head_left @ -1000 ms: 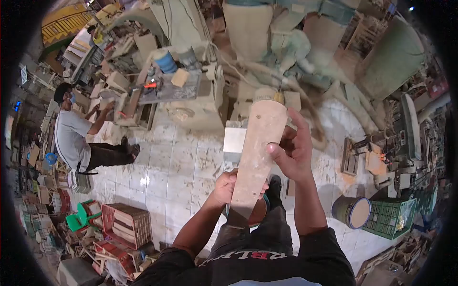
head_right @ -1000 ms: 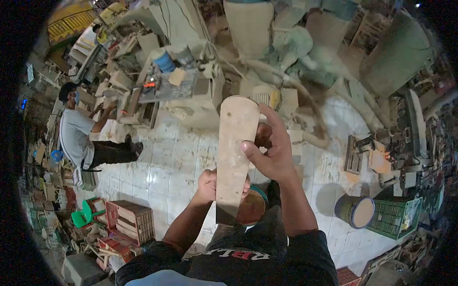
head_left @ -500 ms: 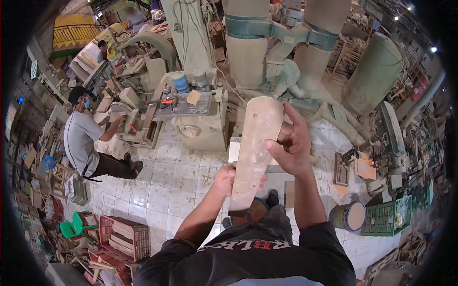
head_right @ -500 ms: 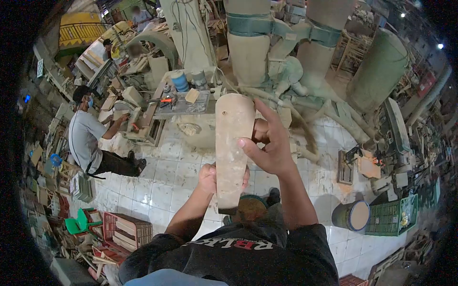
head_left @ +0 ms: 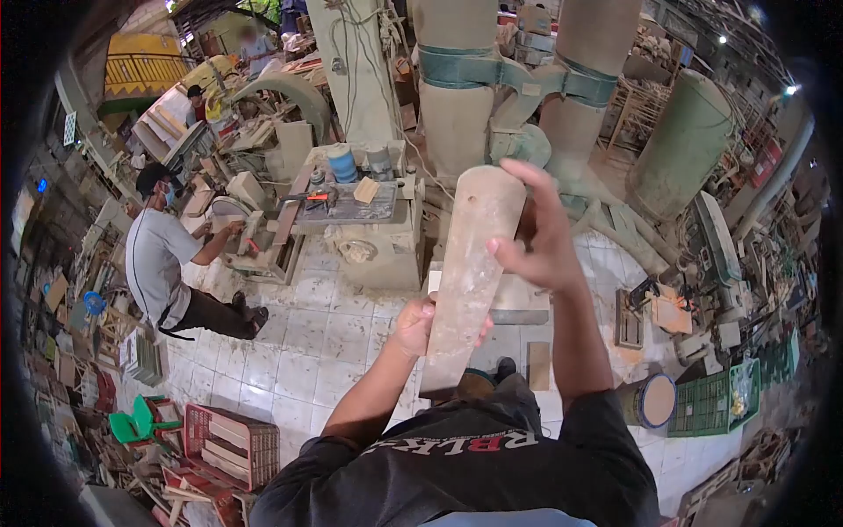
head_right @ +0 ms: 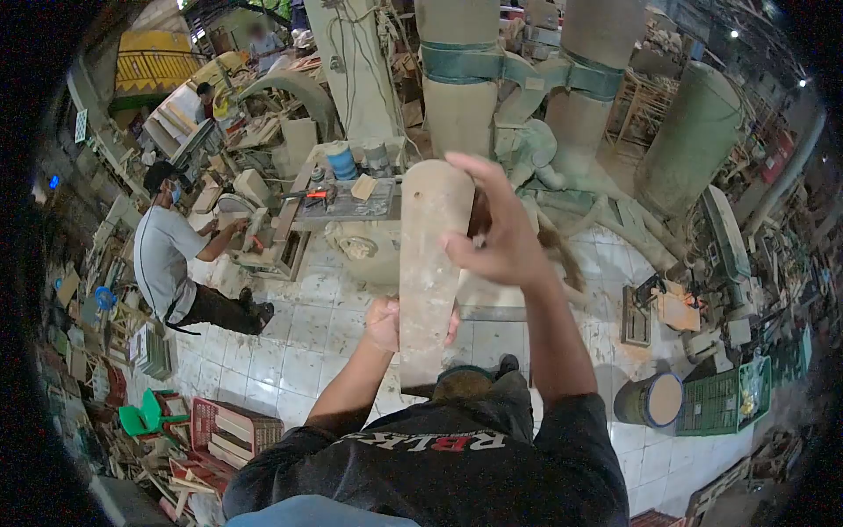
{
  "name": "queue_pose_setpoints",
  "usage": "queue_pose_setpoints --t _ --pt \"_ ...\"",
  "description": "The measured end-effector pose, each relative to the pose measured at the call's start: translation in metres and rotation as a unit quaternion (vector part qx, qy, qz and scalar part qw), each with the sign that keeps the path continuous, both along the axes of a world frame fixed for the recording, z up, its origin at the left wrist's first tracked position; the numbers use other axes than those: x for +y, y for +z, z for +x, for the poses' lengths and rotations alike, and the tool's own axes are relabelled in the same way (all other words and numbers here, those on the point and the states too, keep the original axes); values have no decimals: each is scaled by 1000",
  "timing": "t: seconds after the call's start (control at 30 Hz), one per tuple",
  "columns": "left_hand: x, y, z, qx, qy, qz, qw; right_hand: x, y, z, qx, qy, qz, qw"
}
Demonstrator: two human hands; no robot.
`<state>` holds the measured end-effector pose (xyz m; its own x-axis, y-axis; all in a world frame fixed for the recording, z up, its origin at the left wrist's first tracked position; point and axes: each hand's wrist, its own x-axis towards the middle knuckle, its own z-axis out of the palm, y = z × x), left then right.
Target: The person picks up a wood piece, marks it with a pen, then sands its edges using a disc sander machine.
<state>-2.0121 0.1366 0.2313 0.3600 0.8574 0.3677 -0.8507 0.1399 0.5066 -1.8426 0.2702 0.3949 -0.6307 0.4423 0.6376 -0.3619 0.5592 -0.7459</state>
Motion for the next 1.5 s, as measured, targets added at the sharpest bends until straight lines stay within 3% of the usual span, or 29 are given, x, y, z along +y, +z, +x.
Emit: queue_pose_setpoints --t 0.03,0.1,0.13,0.2,0.37,0.63,0.93,1.07,1.13,1.27,1.33,1.47,1.5 --pt "-1 0 4 2 -3 -3 1000 4 7 -3 2 -3 -3 1000" --pt "0 3 12 -39 -4 8 999 15 23 -10 -39 122 -86 988" --pt "0 4 15 -38 -5 6 999 22 29 -11 -94 102 -28 990" --pt "-1 3 21 -43 45 6 998 24 32 -21 -91 121 -43 988" --pt "1 7 22 -79 53 22 995 18 21 -37 -48 156 -81 983" --pt "-2 4 25 -84 82 5 993 4 9 -38 -7 125 -144 982" --pt "-2 5 28 -98 58 3 993 2 -1 -30 -15 78 -129 988" --pt "-3 2 32 -89 40 2 995 11 6 -28 6 132 -152 980" --pt "-3 2 32 -90 30 2 995 23 16 -26 -34 142 -65 987" --pt "-3 3 36 -86 27 1 996 26 34 -15 -118 146 -15 982" --pt "-4 4 36 -80 38 3 996 15 32 -15 -83 150 -111 979" --pt "-8 4 37 -63 65 -14 996 19 7 -13 -101 88 -95 986" --pt "-8 4 37 -66 68 -25 995 16 2 -14 -57 86 -106 989"
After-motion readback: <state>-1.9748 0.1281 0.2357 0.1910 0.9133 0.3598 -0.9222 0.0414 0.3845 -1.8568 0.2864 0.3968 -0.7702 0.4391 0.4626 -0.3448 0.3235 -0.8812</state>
